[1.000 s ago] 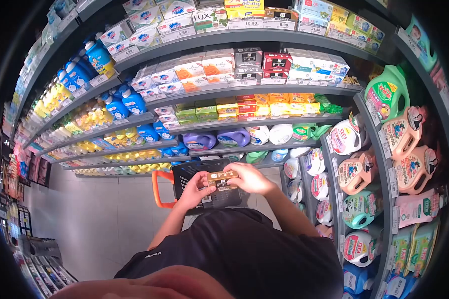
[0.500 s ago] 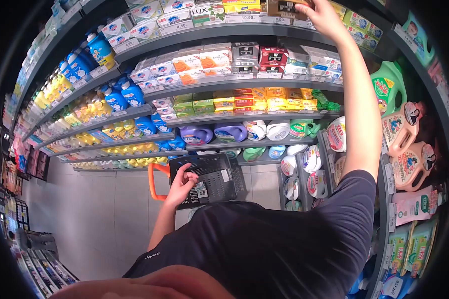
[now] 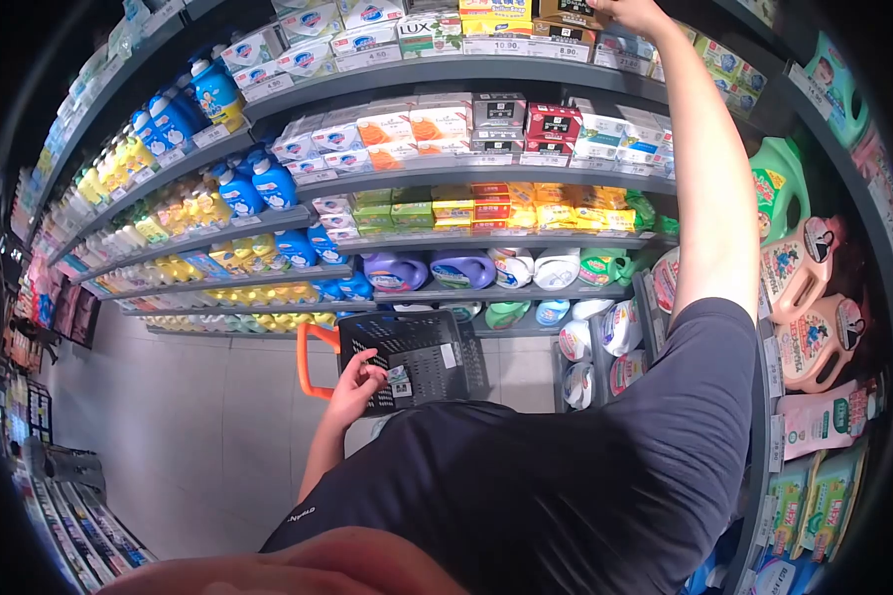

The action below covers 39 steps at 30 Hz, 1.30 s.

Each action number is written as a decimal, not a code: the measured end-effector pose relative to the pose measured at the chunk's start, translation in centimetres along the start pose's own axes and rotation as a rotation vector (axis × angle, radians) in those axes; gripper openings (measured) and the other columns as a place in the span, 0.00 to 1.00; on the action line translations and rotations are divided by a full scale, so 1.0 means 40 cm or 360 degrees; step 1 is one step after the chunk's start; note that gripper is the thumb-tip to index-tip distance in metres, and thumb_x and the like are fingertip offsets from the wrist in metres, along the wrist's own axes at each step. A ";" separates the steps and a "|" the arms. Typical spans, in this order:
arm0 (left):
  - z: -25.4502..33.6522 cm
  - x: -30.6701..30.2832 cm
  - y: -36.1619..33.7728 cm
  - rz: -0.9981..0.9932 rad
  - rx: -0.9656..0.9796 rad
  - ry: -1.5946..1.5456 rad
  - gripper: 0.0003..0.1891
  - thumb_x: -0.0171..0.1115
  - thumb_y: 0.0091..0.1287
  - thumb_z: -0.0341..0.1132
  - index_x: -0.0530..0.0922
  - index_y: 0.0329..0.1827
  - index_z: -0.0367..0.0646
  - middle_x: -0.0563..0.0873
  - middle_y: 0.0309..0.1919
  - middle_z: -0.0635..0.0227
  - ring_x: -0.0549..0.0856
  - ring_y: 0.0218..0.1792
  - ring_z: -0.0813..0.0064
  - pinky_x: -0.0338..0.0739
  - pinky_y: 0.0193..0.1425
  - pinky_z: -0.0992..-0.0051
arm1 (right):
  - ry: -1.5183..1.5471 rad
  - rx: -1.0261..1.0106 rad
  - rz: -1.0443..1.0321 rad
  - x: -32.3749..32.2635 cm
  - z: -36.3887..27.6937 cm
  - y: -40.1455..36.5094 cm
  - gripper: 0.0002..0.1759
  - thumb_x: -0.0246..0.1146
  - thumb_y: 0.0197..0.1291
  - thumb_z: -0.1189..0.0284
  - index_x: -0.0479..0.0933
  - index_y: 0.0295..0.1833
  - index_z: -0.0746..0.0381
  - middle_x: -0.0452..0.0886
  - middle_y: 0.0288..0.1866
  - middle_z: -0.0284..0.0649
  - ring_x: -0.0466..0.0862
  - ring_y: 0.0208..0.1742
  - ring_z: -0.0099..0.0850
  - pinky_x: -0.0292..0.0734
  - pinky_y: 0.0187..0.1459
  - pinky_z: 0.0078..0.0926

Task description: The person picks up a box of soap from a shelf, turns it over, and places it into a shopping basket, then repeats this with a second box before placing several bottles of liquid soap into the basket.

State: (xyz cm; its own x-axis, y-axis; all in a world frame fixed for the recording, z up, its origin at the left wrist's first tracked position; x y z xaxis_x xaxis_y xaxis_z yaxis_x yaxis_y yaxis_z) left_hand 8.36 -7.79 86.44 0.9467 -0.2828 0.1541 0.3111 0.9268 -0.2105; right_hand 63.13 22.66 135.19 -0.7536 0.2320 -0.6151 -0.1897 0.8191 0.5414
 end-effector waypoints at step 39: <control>-0.025 0.067 -0.009 -0.0218 -0.0233 0.0131 0.26 0.57 0.78 0.28 0.64 0.77 0.39 0.85 0.43 0.69 0.83 0.41 0.83 0.82 0.40 0.78 | -0.1387 0.0113 0.0333 -0.053 0.032 -0.027 0.19 0.66 0.62 0.69 0.85 0.58 0.61 0.87 0.55 0.54 0.86 0.59 0.52 0.82 0.60 0.45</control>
State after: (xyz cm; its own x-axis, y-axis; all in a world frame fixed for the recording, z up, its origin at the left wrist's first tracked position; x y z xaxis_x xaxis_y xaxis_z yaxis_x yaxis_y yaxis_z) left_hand 10.85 -9.13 85.97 0.8965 -0.4285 0.1126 0.4404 0.8342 -0.3319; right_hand 65.74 21.95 135.16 -0.0178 0.6722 -0.7401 -0.0408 0.7392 0.6723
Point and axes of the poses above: each hand's wrist, its own y-axis towards the middle knuckle, its own x-axis out of the palm, z = x × y, the point moved 4 cm from there along y, towards the middle knuckle
